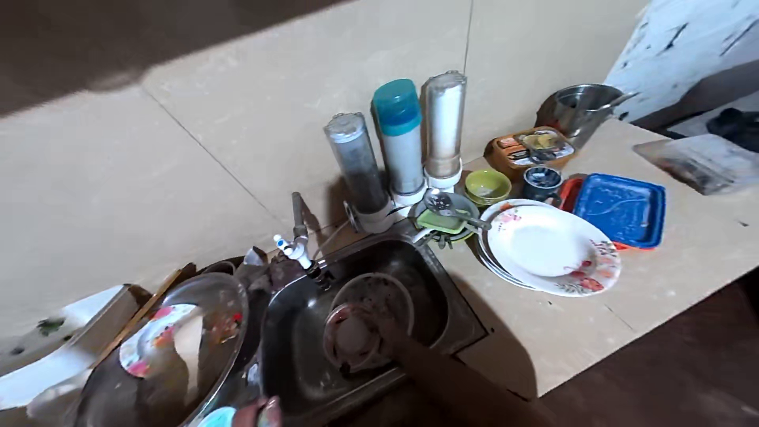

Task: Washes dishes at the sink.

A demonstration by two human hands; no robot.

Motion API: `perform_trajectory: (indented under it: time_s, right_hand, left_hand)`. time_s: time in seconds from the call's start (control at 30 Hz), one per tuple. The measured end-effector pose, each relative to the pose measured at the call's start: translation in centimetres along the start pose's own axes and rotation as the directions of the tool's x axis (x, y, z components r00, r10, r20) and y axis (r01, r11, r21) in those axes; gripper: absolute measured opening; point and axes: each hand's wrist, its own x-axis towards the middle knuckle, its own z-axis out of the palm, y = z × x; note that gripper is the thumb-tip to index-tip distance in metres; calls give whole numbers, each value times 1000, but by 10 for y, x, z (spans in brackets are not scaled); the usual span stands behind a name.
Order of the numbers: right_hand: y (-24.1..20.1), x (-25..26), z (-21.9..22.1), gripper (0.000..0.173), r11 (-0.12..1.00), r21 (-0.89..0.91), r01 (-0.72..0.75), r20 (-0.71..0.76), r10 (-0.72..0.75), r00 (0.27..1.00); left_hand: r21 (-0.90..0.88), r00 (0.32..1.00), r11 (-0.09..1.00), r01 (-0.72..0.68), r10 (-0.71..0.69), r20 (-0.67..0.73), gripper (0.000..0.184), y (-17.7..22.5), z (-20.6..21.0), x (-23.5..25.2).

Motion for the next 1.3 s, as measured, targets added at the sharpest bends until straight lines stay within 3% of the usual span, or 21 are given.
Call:
perform_trajectory:
  time_s: [0.1, 0.17, 0.27, 0.33, 0.37, 0.43, 0.47, 0.53, 0.6, 0.63, 0.67, 0.73, 0.8, 0.83, 0.87, 0.93, 1.03, 1.1, 1.17, 1.23, 1.3]
  right_hand:
    - [6, -6, 3, 47, 1000, -29, -10, 134, 14, 991]
    - [7, -14, 9, 47, 993, -115, -23, 78, 32, 996]
    - [3, -20, 6, 45, 987, -156, 44, -31, -50, 998]
    - [-2, -23, 1, 45, 978, -151, 141, -47, -149, 988]
    - [-5, -26, 1, 48, 975, -157, 155, -58, -166, 984]
    - [-6, -27, -2, 48, 957, -207, 204, -65, -221, 973]
    - [-4, -22, -8, 46, 931, -246, 269, -39, -287, 957]
    - [-2, -16, -13, 45, 909, -258, 327, -79, -357, 931]
    - [-2, -15, -8, 47, 931, -228, 286, -259, -341, 904]
    - [-2, -14, -6, 51, 948, -214, 236, -355, -301, 885]
    - [-4, -14, -5, 57, 965, -185, 186, -414, -248, 876]
    - [-9, -16, -11, 70, 990, -79, 117, -342, -138, 929]
    - [-14, -21, -14, 74, 991, 104, 84, -126, -71, 990]
    - [-15, -24, -13, 64, 978, 189, 87, -57, -78, 995]
    - [-15, -25, -11, 50, 968, 230, 98, -39, -91, 995]
    - [-16, -23, -7, 38, 978, 202, 56, -85, -40, 996]
    - [-16, -20, -8, 34, 985, 169, 23, -56, -14, 998]
    - [-15, -20, -7, 30, 980, 193, 42, -25, -38, 999]
    - [-12, -20, -10, 30, 971, 229, 62, 45, -74, 996]
    - [-12, -19, -10, 32, 965, 250, 76, 57, -93, 994]
    - [-12, -20, -9, 39, 970, 228, 80, -5, -81, 997]
  left_hand:
    - [-63, 947, 998, -31, 50, 317, 45, 75, 49, 18]
    - [18, 864, 994, -105, 82, 497, 48, 101, 94, 20]
    - [173, 826, 951, -254, 120, 551, 53, 105, 137, 26]
    - [252, 856, 943, -218, 61, 513, 51, 105, 134, 50]
    - [294, 871, 944, -148, -17, 492, 51, 108, 129, 64]
    - [237, 824, 960, 148, -252, 508, 54, 116, 117, 92]
    - [96, 794, 936, 339, -340, 505, 51, 119, 112, 101]
    - [-272, 727, 718, 641, -454, 515, 41, 126, 110, 104]
    - [-392, 652, 545, 741, -445, 614, 41, 144, 103, 98]
    - [-377, 651, 571, 729, -410, 639, 47, 151, 101, 94]
    - [-339, 677, 653, 677, -372, 636, 53, 156, 100, 90]
    - [-284, 757, 849, 446, -188, 626, 55, 163, 95, 79]
    - [-213, 708, 969, 123, 65, 704, 50, 166, 87, 64]
    - [-153, 608, 986, -58, 157, 779, 47, 164, 87, 58]
    - [-162, 578, 956, -244, 278, 767, 41, 155, 95, 48]
    - [-273, 617, 863, -425, 497, 610, 30, 130, 113, 34]
    - [-214, 797, 863, -458, 505, 333, 42, 109, 127, 34]
    - [-93, 918, 928, -362, 372, 136, 45, 104, 136, 44]
    - [-125, 995, 991, -47, 58, 83, 48, 105, 135, 60]
    - [-241, 944, 915, 323, -295, 146, 56, 107, 129, 80]
    - [-313, 837, 781, 541, -460, 298, 56, 109, 118, 96]
